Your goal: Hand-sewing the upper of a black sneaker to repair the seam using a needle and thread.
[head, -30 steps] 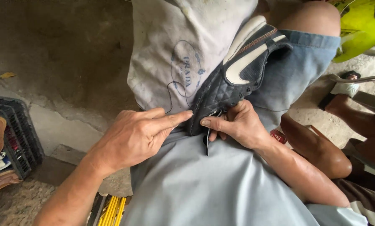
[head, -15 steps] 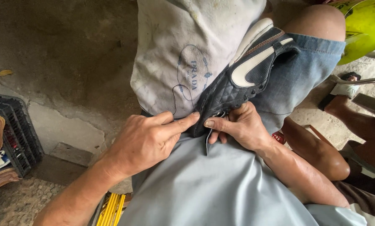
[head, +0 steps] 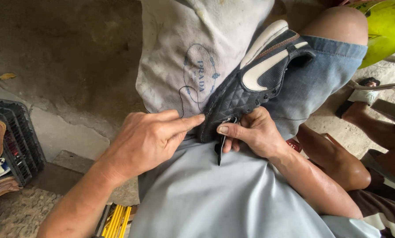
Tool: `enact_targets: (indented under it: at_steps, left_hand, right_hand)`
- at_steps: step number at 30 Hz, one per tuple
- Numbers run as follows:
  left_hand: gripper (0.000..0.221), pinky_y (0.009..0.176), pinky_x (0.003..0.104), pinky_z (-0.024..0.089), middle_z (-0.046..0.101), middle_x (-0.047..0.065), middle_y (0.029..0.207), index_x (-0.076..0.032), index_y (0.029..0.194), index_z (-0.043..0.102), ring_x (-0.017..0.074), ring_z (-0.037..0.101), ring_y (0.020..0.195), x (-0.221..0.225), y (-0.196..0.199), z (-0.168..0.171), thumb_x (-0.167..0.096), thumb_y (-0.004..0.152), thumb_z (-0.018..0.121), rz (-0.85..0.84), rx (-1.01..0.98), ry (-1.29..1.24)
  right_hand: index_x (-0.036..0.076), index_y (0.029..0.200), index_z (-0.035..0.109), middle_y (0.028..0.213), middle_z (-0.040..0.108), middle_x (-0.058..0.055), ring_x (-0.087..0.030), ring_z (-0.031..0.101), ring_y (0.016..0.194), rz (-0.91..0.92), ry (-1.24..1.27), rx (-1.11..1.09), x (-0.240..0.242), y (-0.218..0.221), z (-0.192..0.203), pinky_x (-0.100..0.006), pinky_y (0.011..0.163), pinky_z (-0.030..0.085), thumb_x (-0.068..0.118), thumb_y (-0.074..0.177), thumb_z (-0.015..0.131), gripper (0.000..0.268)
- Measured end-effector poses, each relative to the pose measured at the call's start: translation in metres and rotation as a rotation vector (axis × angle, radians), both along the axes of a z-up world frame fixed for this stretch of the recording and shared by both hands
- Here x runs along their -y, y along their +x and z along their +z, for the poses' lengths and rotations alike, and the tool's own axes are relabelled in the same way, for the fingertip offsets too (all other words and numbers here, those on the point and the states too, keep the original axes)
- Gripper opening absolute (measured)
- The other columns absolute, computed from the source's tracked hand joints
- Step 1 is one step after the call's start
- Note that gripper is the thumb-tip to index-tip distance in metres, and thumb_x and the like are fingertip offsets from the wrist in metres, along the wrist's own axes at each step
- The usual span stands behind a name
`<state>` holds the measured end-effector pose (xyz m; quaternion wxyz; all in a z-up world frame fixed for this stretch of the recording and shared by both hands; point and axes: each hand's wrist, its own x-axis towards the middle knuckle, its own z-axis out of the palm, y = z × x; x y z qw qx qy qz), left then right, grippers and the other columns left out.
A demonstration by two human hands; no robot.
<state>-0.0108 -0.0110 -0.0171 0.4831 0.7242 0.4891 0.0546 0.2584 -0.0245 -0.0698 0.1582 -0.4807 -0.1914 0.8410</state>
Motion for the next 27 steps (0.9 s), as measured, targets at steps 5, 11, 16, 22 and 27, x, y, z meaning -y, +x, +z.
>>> enact_targets:
  at_steps: [5, 11, 16, 22, 27]
  left_hand:
    - [0.038, 0.041, 0.043, 0.045, 0.064, -0.003, 0.068, -0.022, 0.129, 0.075, 0.0212, 0.055, 0.046, -0.005, -0.008, -0.002, -0.014, 0.092, 0.073, -0.019, -0.007, -0.012]
    - [0.035, 0.045, 0.042, 0.041, 0.059, -0.005, 0.068, -0.030, 0.129, 0.075, 0.0213, 0.053, 0.052, -0.001, -0.024, -0.014, -0.022, 0.096, 0.070, -0.060, -0.045, -0.022]
    - [0.036, 0.039, 0.036, 0.041, 0.058, -0.007, 0.062, -0.027, 0.129, 0.075, 0.0142, 0.047, 0.046, -0.003, -0.021, -0.011, -0.021, 0.093, 0.072, -0.056, -0.035, -0.075]
    - [0.036, 0.041, 0.035, 0.044, 0.059, -0.006, 0.064, -0.025, 0.130, 0.074, 0.0133, 0.049, 0.047, -0.005, -0.020, -0.010, -0.021, 0.095, 0.071, -0.082, -0.024, -0.051]
    - [0.035, 0.048, 0.038, 0.048, 0.063, -0.006, 0.070, -0.028, 0.129, 0.075, 0.0173, 0.055, 0.053, -0.002, -0.020, -0.010, -0.024, 0.095, 0.071, -0.056, -0.044, -0.048]
  right_hand:
    - [0.000, 0.086, 0.068, 0.058, 0.073, -0.017, -0.015, 0.055, 0.037, 0.180, 0.048, 0.150, -0.022, 0.027, 0.021, -0.024, 0.035, 0.043, 0.017, 0.092, 0.072, 0.019]
    - [0.004, 0.070, 0.061, 0.092, 0.070, -0.017, -0.012, 0.053, 0.050, -0.289, 0.455, 0.716, -0.013, 0.125, 0.044, -0.017, 0.051, 0.044, 0.000, 0.085, 0.059, 0.016]
    - [-0.014, 0.130, 0.071, 0.128, 0.067, -0.030, -0.044, 0.060, 0.119, 0.333, 1.234, 1.487, 0.034, 0.264, -0.028, -0.052, 0.097, 0.048, 0.020, 0.123, 0.083, 0.036]
    - [0.027, 0.118, 0.079, 0.111, 0.076, -0.001, -0.028, 0.068, 0.100, 0.832, 1.343, 1.348, 0.032, 0.122, -0.010, -0.044, 0.092, 0.047, 0.029, 0.094, 0.080, 0.024]
    - [0.014, 0.105, 0.076, 0.120, 0.069, -0.008, -0.032, 0.055, 0.105, 0.586, 1.494, 0.853, 0.014, 0.077, 0.006, -0.045, 0.090, 0.045, 0.023, 0.097, 0.078, 0.012]
